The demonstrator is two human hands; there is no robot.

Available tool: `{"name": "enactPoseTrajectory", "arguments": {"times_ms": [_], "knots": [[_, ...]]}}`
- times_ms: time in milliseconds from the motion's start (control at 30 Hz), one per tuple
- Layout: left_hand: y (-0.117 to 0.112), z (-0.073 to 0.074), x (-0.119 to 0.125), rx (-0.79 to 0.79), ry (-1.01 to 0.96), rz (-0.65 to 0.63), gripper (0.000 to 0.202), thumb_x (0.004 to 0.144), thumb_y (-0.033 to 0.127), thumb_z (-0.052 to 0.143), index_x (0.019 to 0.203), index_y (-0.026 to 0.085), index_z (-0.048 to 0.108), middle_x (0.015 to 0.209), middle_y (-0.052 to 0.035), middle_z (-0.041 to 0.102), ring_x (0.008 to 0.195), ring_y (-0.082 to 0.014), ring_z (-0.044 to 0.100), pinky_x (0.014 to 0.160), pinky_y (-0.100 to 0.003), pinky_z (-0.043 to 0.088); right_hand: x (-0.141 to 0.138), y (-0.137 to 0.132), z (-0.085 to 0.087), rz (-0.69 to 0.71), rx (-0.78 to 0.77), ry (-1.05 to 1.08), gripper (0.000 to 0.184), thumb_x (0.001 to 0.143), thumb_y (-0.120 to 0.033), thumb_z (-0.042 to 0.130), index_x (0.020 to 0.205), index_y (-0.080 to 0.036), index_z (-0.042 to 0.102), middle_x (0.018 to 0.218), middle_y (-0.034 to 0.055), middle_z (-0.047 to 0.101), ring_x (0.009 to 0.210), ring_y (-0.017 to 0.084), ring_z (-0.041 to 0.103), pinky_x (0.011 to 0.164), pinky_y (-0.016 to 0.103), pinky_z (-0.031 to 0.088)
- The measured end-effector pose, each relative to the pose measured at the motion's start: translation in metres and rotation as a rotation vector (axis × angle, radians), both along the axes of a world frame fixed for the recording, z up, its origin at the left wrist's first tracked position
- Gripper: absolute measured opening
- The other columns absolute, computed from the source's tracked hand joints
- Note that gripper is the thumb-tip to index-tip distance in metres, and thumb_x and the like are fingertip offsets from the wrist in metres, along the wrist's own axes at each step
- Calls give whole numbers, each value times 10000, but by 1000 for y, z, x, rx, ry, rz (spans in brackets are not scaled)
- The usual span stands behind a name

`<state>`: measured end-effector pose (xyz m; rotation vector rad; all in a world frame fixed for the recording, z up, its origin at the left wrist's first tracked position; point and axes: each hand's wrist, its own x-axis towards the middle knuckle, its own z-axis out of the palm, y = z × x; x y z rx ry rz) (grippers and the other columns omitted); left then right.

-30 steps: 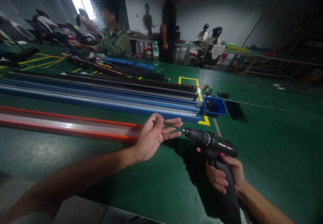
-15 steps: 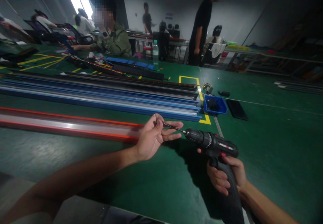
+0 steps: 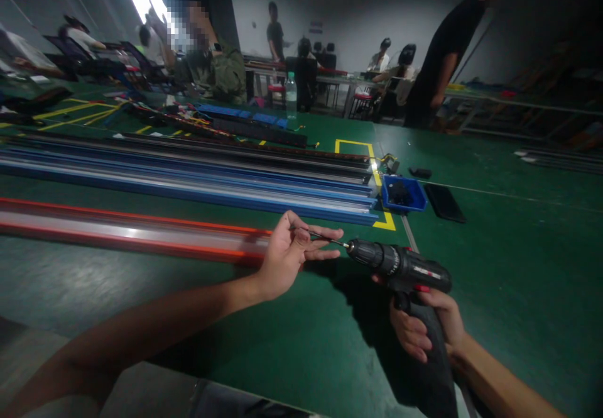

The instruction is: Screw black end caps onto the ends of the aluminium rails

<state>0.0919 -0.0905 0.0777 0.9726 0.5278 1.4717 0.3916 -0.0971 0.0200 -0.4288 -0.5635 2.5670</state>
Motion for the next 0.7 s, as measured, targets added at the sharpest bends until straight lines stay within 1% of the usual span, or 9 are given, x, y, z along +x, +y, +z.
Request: {"name": "enactPoseTrajectory", "arguments": {"times_ms": [67,133,200,300,400,467,533,700], "knots": [[1,-2,0,27,8,4,354,988,394,646,946,222,339,1075,-73,791,1141,-239,734,821,-339,687,1,1,2,16,0,25,448,858,-469,660,1171,-159,740,557,-54,462,389,67,301,462,242,511],[2,-2,-1,55,15,3,330,998,358,637,949,221,341,1077,-70,794,1129,-231,740,824,-339,687,1,1,4,28,-2,56,526,870,-445,647,1325,-184,684,565,-57,471,390,68,298,462,236,508],[4,-2,-1,79,25,-6,320,999,328,640,950,219,343,1076,-69,796,1121,-225,743,823,-330,687,0,1,5,29,2,85,555,890,-429,623,1386,-182,648,574,-58,471,390,65,293,459,229,504],[5,0,-2,100,32,-25,316,1000,322,639,951,217,345,1080,-75,798,1114,-222,745,813,-321,686,-1,-1,7,26,25,113,537,908,-409,597,1347,-106,664,587,-56,458,392,58,297,451,217,498],[5,2,-2,108,36,-37,308,1005,315,631,953,216,344,1088,-80,797,1113,-224,746,802,-318,686,-3,-2,6,35,57,139,461,880,-375,622,1196,-51,710,594,-58,436,400,48,305,449,199,493],[4,4,-2,116,42,-47,301,1008,309,625,957,216,344,1093,-88,796,1102,-227,750,793,-318,686,-4,-2,5,47,72,170,401,854,-360,642,1116,-64,712,586,-66,424,396,45,310,439,190,486],[4,7,-2,117,51,-68,289,1012,310,618,969,215,348,1108,-99,793,1091,-225,754,795,-321,685,-5,-2,4,57,77,179,367,839,-369,658,1077,-92,696,574,-76,419,388,46,309,422,186,479],[8,11,-5,102,54,-139,267,1001,308,635,1020,206,389,1145,-101,785,1125,-211,740,865,-340,672,-2,0,0,41,95,149,365,829,-425,686,1037,-127,652,549,-98,401,369,43,282,375,174,439]]}}
